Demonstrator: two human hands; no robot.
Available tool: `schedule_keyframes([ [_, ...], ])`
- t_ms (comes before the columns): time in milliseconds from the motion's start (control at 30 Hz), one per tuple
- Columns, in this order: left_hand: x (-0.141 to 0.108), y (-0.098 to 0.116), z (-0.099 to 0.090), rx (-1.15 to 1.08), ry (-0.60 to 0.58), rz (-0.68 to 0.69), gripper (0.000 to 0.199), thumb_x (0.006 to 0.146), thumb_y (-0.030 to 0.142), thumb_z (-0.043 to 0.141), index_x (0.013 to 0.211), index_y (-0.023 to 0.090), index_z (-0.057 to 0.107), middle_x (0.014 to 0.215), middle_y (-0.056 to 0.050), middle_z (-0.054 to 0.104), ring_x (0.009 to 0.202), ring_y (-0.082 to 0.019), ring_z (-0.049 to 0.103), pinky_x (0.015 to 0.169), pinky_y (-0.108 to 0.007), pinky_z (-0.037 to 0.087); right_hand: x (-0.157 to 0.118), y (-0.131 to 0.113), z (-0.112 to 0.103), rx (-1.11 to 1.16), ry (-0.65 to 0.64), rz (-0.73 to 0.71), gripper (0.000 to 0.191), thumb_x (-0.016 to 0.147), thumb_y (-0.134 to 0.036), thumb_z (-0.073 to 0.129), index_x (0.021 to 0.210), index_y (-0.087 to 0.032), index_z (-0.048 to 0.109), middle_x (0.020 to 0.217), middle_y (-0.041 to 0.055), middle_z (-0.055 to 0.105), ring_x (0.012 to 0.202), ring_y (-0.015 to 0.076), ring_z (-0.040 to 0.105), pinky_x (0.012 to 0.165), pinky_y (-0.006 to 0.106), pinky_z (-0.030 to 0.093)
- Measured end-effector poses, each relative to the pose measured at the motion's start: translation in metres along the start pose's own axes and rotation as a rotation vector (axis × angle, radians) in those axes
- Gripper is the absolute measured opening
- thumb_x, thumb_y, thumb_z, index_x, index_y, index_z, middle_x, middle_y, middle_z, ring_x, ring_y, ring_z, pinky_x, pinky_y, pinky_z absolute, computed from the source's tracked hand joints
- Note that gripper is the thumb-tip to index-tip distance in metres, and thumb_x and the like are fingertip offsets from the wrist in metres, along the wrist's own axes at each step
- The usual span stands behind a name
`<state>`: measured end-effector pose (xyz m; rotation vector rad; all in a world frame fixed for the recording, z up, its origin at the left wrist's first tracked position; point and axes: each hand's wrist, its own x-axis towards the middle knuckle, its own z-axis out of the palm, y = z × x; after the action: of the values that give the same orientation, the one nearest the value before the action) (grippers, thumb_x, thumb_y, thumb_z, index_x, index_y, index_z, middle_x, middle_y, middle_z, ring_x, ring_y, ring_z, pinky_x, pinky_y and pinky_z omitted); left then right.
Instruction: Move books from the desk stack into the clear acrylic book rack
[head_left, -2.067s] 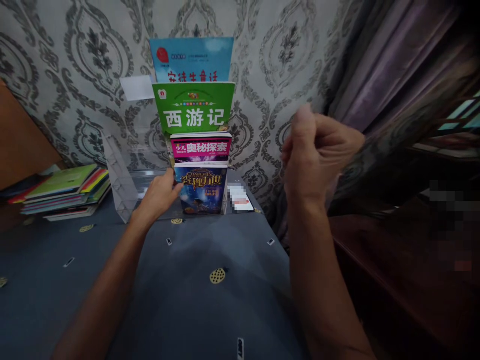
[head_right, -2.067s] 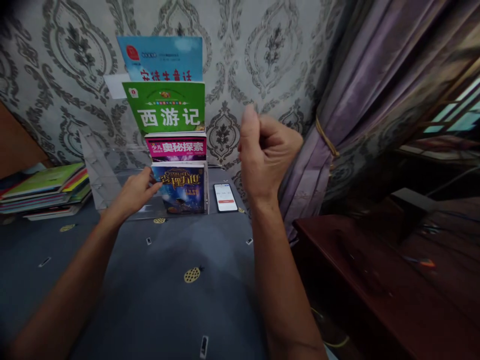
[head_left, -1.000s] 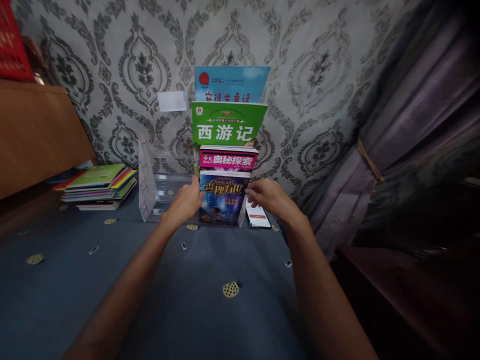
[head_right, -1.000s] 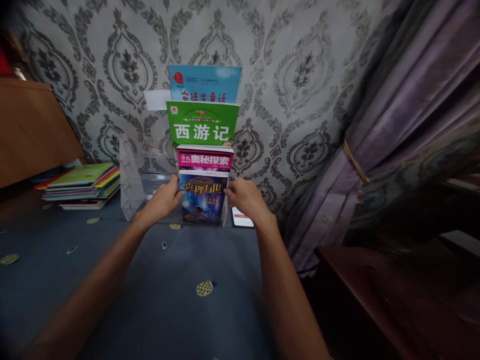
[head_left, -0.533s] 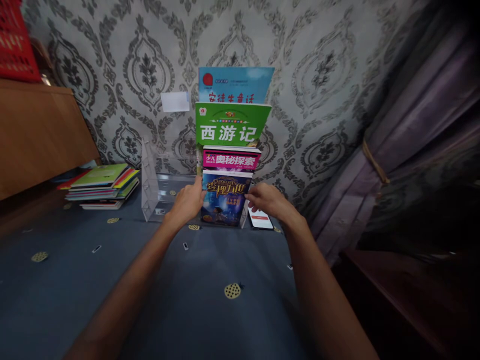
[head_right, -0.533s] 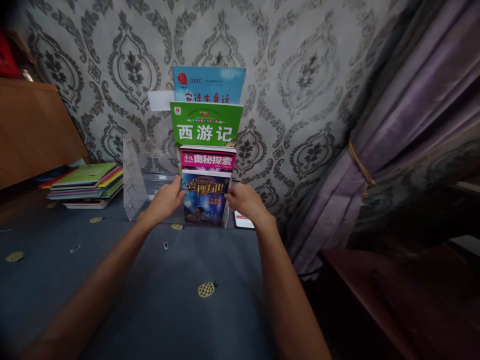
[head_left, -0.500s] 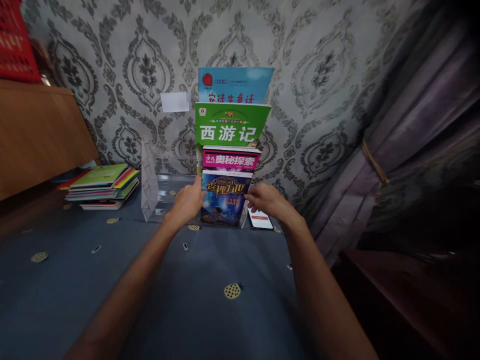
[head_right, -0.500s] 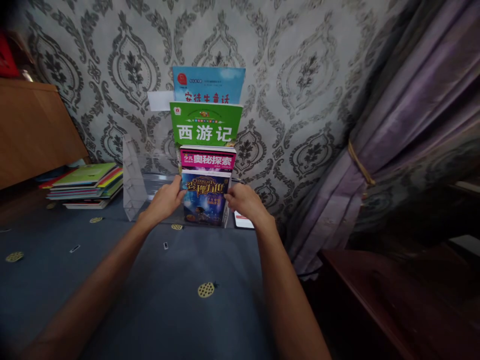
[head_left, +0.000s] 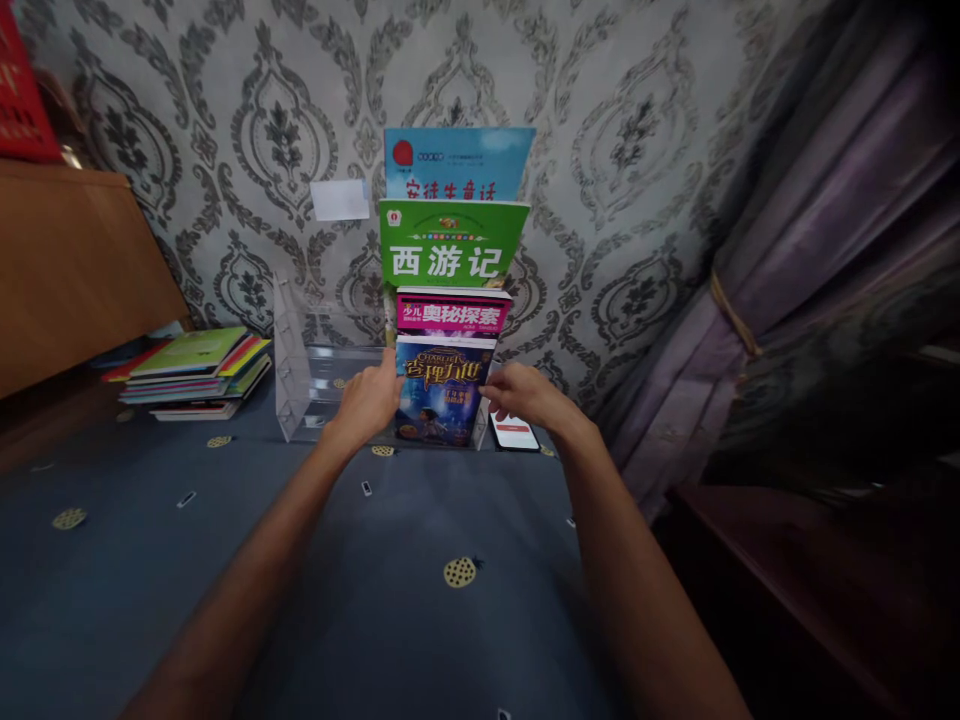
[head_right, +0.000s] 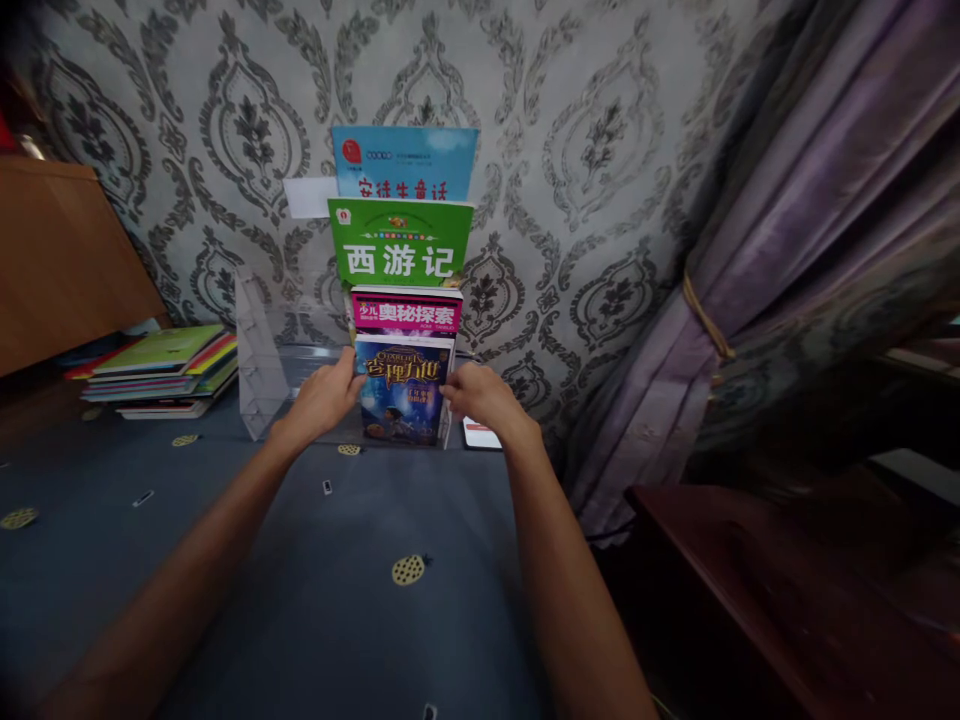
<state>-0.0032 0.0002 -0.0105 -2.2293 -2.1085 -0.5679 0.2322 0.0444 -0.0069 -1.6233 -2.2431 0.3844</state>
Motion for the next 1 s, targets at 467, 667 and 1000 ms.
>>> schedule_keyframes([
  [467, 0.005, -0.004, 0.009, -0.122, 0.039, 0.006, 0.036, 0.096, 0.028, 0.047, 0.131, 0.017, 0.049, 0.099, -0.016, 0.071, 0.102, -0.034, 0.068, 0.088, -0.046, 0.051, -0.001, -0.007, 0.003, 0.01, -0.031, 0.024, 0.027, 0.093, -0.02, 0.057, 0.069, -0.016, 0.067, 0.067, 0.0058, 0.072, 0.063, 0.0171, 0.069, 0.059, 0.026, 0.05],
  [667, 0.004, -0.006, 0.0, -0.019, -0.015, 0.001, 0.035, 0.097, 0.032, 0.049, 0.129, 0.018, 0.049, 0.107, -0.015, 0.071, 0.105, -0.033, 0.068, 0.089, -0.045, 0.051, -0.007, -0.012, -0.003, 0.019, -0.106, 0.049, 0.033, 0.097, -0.024, 0.054, 0.067, -0.017, 0.063, 0.065, 0.0052, 0.073, 0.06, 0.0158, 0.071, 0.057, 0.023, 0.05],
  [1000, -0.002, -0.011, -0.009, 0.009, -0.021, 0.11, 0.033, 0.096, 0.031, 0.048, 0.127, 0.019, 0.047, 0.106, -0.013, 0.072, 0.103, -0.03, 0.068, 0.087, -0.043, 0.053, -0.022, -0.03, -0.02, -0.046, -0.197, 0.01, 0.04, 0.101, -0.03, 0.048, 0.067, -0.017, 0.065, 0.07, 0.0083, 0.075, 0.066, 0.0197, 0.073, 0.065, 0.028, 0.055],
])
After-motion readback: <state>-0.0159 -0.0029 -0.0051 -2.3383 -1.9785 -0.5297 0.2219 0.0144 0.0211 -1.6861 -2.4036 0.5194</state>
